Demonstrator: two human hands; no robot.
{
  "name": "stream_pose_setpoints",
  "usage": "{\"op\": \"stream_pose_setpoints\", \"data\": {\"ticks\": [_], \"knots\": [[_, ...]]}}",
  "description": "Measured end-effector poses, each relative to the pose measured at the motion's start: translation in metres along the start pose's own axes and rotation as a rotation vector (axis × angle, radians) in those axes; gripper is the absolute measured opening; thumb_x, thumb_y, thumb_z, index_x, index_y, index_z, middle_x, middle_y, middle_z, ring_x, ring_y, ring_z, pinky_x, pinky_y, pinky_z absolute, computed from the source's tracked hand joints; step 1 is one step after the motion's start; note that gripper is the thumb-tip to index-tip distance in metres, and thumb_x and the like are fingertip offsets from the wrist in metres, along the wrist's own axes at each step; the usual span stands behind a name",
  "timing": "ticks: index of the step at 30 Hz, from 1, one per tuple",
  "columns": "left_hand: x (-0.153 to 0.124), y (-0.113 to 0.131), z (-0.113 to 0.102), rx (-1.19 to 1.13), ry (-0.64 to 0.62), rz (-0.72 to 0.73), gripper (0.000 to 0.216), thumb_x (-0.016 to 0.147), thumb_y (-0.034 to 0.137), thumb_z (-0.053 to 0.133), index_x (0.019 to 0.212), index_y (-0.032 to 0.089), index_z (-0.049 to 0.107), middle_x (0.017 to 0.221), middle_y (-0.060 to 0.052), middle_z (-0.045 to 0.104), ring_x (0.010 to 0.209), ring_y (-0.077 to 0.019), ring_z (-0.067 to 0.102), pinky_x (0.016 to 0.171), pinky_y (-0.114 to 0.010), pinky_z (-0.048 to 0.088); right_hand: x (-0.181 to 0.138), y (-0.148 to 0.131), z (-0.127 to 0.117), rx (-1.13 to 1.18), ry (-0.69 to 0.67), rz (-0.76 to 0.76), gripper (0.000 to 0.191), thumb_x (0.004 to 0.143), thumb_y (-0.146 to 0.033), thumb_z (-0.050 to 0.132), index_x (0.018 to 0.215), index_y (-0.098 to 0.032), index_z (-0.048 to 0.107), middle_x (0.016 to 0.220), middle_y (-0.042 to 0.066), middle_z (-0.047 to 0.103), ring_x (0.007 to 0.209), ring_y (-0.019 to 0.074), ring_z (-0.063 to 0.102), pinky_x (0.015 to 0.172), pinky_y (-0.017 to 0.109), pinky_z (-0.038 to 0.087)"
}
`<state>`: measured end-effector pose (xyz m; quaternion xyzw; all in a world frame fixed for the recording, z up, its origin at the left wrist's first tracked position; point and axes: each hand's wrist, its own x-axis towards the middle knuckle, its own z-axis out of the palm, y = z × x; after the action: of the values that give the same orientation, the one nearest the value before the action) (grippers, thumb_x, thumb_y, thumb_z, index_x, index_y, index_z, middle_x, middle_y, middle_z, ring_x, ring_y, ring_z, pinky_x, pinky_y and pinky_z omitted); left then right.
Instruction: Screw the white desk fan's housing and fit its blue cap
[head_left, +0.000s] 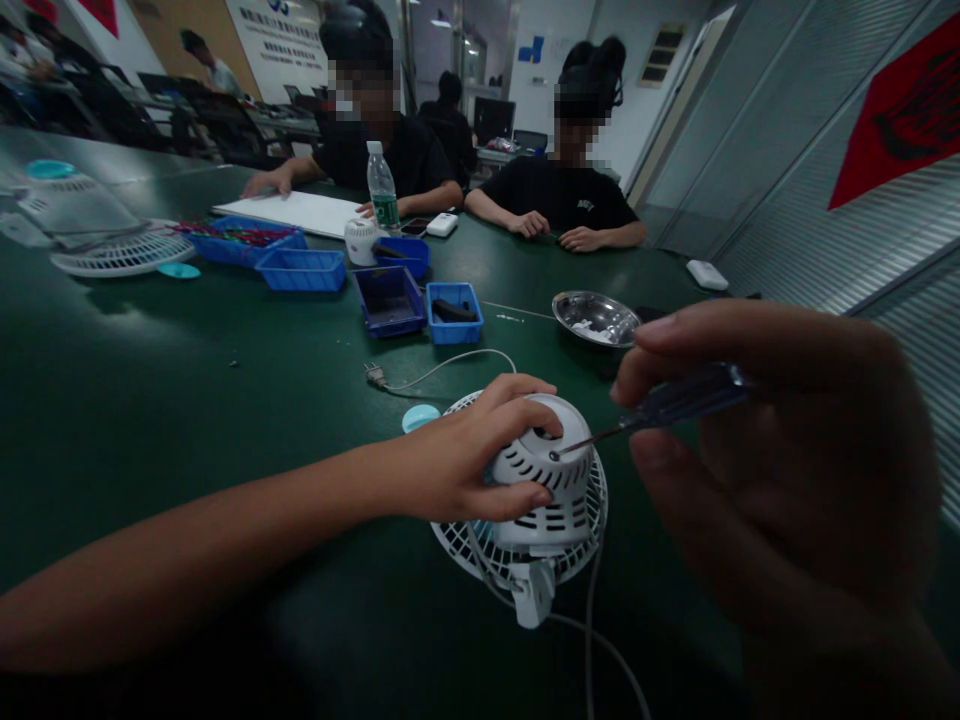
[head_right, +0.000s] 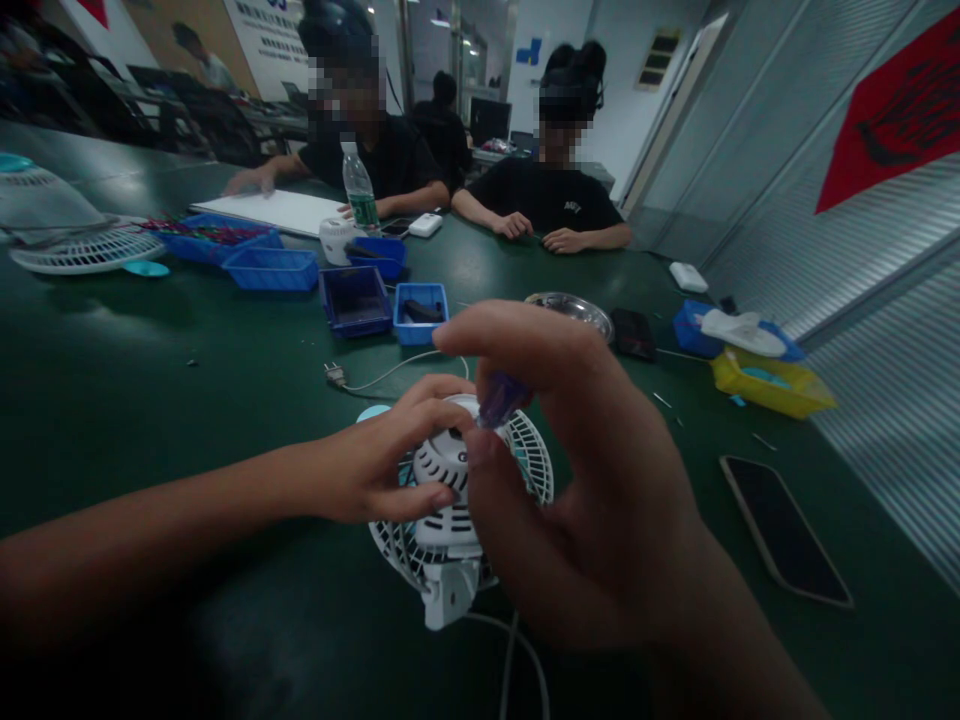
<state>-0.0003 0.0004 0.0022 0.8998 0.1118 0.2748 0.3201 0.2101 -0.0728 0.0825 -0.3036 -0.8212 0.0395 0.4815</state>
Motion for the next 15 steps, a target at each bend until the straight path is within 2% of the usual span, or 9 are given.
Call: {"op": "stream_pose_setpoints", "data": {"ticks": [5, 8, 10, 13, 15], "knots": [[0.0007, 0.0007, 0.0005, 0.022, 0.010, 0.014, 0.046, 0.096, 0.044, 0.065, 0.131, 0.022, 0.044, 0.146, -0.019, 0.040, 0.144, -0.0350, 0.039, 0.116, -0.052, 0.047, -0.0008, 0.0041, 0.0018, -0.063, 0.070, -0.033, 0.057, 0.080, -0.007, 0.074, 0.128, -0.030, 0.053, 0.108, 0.000, 0.070, 0.084, 0.0172, 0.068, 0.071, 0.031, 0.057], [0.0009, 0.0013, 0.0006, 0.015, 0.001, 0.003, 0.046, 0.096, 0.044, 0.065, 0.131, 0.023, 0.043, 0.145, -0.018, 0.040, 0.143, -0.0346, 0.040, 0.115, -0.052, 0.047, -0.0023, 0.0043, 0.0006, -0.021, 0.036, -0.038, 0.065, 0.080, -0.005, 0.070, 0.132, -0.039, 0.051, 0.121, -0.003, 0.069, 0.095, 0.0192, 0.068, 0.071, 0.033, 0.056], [0.0009, 0.0010, 0.0005, 0.008, -0.010, -0.006, 0.046, 0.096, 0.044, 0.065, 0.132, 0.023, 0.044, 0.146, -0.018, 0.039, 0.143, -0.0342, 0.039, 0.115, -0.051, 0.048, -0.0036, 0.0032, -0.0002, -0.021, 0.017, -0.029, 0.068, 0.079, -0.003, 0.066, 0.133, -0.041, 0.050, 0.126, -0.004, 0.067, 0.099, 0.0194, 0.067, 0.075, 0.034, 0.056], [0.0006, 0.0001, 0.0004, 0.017, -0.006, 0.000, 0.048, 0.096, 0.044, 0.066, 0.132, 0.022, 0.044, 0.147, -0.018, 0.040, 0.144, -0.0341, 0.038, 0.115, -0.050, 0.047, -0.0031, 0.0025, 0.0006, -0.047, 0.048, 0.000, 0.067, 0.080, -0.002, 0.067, 0.133, -0.039, 0.049, 0.122, -0.003, 0.068, 0.092, 0.0176, 0.067, 0.076, 0.034, 0.057], [0.0004, -0.0004, 0.0006, 0.022, 0.002, 0.010, 0.048, 0.097, 0.045, 0.066, 0.132, 0.022, 0.044, 0.146, -0.019, 0.041, 0.144, -0.0343, 0.038, 0.115, -0.051, 0.047, -0.0011, 0.0035, 0.0017, -0.053, 0.071, -0.019, 0.069, 0.080, -0.001, 0.069, 0.134, -0.040, 0.051, 0.124, -0.003, 0.066, 0.086, 0.0158, 0.065, 0.068, 0.032, 0.056]]}}
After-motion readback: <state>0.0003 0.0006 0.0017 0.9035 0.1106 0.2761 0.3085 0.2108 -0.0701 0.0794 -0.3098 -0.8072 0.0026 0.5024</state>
